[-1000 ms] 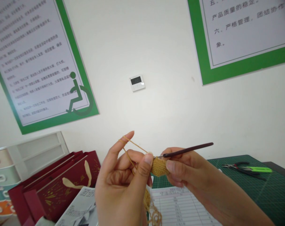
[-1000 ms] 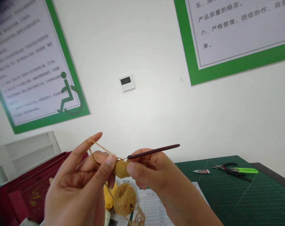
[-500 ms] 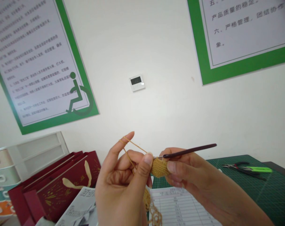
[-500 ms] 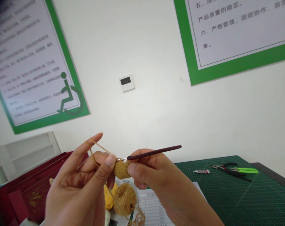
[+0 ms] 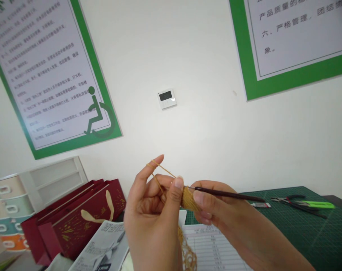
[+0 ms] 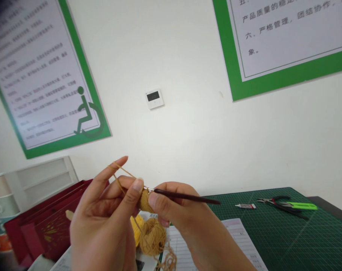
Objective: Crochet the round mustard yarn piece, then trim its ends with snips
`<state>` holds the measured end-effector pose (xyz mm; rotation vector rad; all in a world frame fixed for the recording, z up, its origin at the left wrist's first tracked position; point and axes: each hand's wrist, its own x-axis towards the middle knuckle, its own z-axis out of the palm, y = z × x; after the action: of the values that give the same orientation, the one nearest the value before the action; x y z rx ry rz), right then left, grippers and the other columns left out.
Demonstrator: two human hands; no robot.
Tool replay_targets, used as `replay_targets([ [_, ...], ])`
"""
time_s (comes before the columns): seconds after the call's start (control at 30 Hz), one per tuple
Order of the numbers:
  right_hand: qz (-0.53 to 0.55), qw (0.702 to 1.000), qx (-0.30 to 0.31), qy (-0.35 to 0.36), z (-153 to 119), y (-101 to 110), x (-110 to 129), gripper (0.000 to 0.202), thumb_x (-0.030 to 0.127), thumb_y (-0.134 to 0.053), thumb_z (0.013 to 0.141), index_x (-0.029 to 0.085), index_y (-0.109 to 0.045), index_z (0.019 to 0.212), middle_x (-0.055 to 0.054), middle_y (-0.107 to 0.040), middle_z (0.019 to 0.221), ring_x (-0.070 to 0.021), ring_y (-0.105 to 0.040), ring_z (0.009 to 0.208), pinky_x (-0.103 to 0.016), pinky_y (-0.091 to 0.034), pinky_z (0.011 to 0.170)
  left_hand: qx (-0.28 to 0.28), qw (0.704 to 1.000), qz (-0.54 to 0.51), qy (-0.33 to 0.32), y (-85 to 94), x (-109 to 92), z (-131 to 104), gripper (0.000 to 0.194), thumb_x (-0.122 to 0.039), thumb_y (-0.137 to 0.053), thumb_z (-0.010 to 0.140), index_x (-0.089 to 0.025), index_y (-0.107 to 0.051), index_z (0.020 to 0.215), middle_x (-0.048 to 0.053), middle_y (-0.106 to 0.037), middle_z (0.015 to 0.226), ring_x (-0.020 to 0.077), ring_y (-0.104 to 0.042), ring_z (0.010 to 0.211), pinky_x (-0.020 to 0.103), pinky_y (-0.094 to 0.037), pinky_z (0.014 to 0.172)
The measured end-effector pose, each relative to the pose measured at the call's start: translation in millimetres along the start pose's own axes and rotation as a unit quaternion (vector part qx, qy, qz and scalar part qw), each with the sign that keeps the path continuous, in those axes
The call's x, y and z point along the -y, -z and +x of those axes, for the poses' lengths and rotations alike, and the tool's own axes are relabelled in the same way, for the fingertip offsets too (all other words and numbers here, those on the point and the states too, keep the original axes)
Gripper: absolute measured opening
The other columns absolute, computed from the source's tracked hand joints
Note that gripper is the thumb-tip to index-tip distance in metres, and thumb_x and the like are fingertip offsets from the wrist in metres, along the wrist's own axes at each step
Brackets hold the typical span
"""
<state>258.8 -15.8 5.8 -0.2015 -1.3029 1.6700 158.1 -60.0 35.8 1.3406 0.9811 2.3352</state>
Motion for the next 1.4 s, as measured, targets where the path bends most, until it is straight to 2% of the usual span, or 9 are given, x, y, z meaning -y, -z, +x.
replay_targets([
  [0.17, 0.021, 0.999, 0.043, -0.026, -3, -6, -3, 0.040, 0.051, -0.075, 0.079, 0.019, -0.056, 0.067, 0.004, -0.044, 0.062, -0.0116, -0.034, 0.063, -0.029, -0.024, 0.062, 0.002, 1.000, -0.016, -0.016, -0.6, 1, 0, 0.043, -0.011, -0.081, 0.077, -0.027, -0.074, 0.116, -0.004, -0.067, 0.069, 0.0064, -0.058, 0.060, 0.009, -0.050, 0.057],
  [0.5, 0.043, 0.997, 0.021, -0.062, -9, -8, 7, 0.041, 0.053, -0.086, 0.068, 0.019, -0.063, 0.068, 0.004, -0.048, 0.063, -0.0111, -0.037, 0.065, -0.027, -0.026, 0.062, -0.047, 0.997, -0.037, -0.047, -4.5, -1, -5, 0.042, -0.007, -0.080, 0.075, -0.022, -0.075, 0.114, -0.004, -0.068, 0.069, 0.0044, -0.060, 0.056, 0.008, -0.053, 0.061],
  [0.83, 0.011, 1.000, -0.015, -0.017, -5, -7, 4, 0.039, 0.052, -0.085, 0.070, 0.018, -0.067, 0.075, 0.002, -0.056, 0.068, -0.0106, -0.042, 0.066, -0.026, -0.032, 0.062, -0.052, 0.998, -0.015, -0.040, -7.2, -3, -6, 0.042, -0.007, -0.080, 0.077, -0.023, -0.073, 0.115, -0.005, -0.066, 0.070, 0.0064, -0.059, 0.058, 0.010, -0.050, 0.054],
  [1.0, -0.035, 0.995, -0.081, 0.055, 1, -1, 4, 0.037, 0.050, -0.076, 0.081, 0.020, -0.062, 0.097, 0.004, -0.057, 0.066, -0.0109, -0.046, 0.058, -0.026, -0.036, 0.057, -0.102, 0.988, 0.049, -0.106, -12.3, 3, -5, 0.036, -0.008, -0.078, 0.080, -0.024, -0.073, 0.113, -0.006, -0.066, 0.070, 0.0075, -0.060, 0.059, 0.013, -0.050, 0.056],
  [1.1, -0.104, 0.932, -0.286, 0.196, 2, 5, 4, 0.033, 0.046, -0.066, 0.088, 0.023, -0.058, 0.109, -0.004, -0.066, 0.091, -0.0175, -0.059, 0.077, -0.033, -0.048, 0.073, -0.108, 0.980, 0.092, -0.138, -11.7, 5, -3, 0.038, -0.011, -0.076, 0.083, -0.024, -0.071, 0.118, -0.006, -0.066, 0.073, 0.0088, -0.062, 0.061, 0.016, -0.052, 0.059],
  [1.2, -0.295, 0.781, -0.390, 0.387, -3, 11, 9, 0.043, 0.037, -0.070, 0.086, 0.025, -0.055, 0.124, -0.011, -0.060, 0.125, -0.0266, -0.057, 0.115, -0.044, -0.041, 0.104, -0.084, 0.982, 0.103, -0.137, -9.2, 3, -3, 0.036, -0.008, -0.074, 0.084, -0.023, -0.070, 0.117, -0.006, -0.064, 0.073, 0.0080, -0.060, 0.059, 0.016, -0.051, 0.056],
  [1.27, -0.440, 0.759, -0.295, 0.380, -6, 12, 11, 0.042, 0.036, -0.075, 0.083, 0.025, -0.061, 0.121, -0.010, -0.062, 0.127, -0.0299, -0.053, 0.123, -0.046, -0.035, 0.108, -0.038, 0.987, 0.091, -0.125, -7.9, 2, -4, 0.035, -0.009, -0.073, 0.085, -0.024, -0.070, 0.117, -0.005, -0.063, 0.074, 0.0085, -0.060, 0.059, 0.016, -0.049, 0.053],
  [1.37, -0.407, 0.888, -0.051, 0.210, -7, 9, 7, 0.013, 0.033, -0.062, 0.094, 0.026, -0.065, 0.104, -0.005, -0.070, 0.096, -0.0212, -0.065, 0.086, -0.035, -0.049, 0.079, 0.001, 0.987, 0.105, -0.118, -6.8, 2, -6, 0.036, -0.012, -0.074, 0.085, -0.026, -0.071, 0.117, -0.003, -0.064, 0.077, 0.0104, -0.060, 0.063, 0.017, -0.048, 0.053],
  [1.4, -0.354, 0.921, -0.012, 0.161, -6, 8, 4, 0.011, 0.034, -0.060, 0.096, 0.025, -0.064, 0.100, -0.004, -0.069, 0.087, -0.0192, -0.063, 0.075, -0.033, -0.049, 0.071, 0.002, 0.986, 0.117, -0.123, -6.3, 2, -6, 0.036, -0.013, -0.075, 0.084, -0.027, -0.071, 0.117, -0.003, -0.065, 0.077, 0.0111, -0.060, 0.064, 0.018, -0.048, 0.053],
])
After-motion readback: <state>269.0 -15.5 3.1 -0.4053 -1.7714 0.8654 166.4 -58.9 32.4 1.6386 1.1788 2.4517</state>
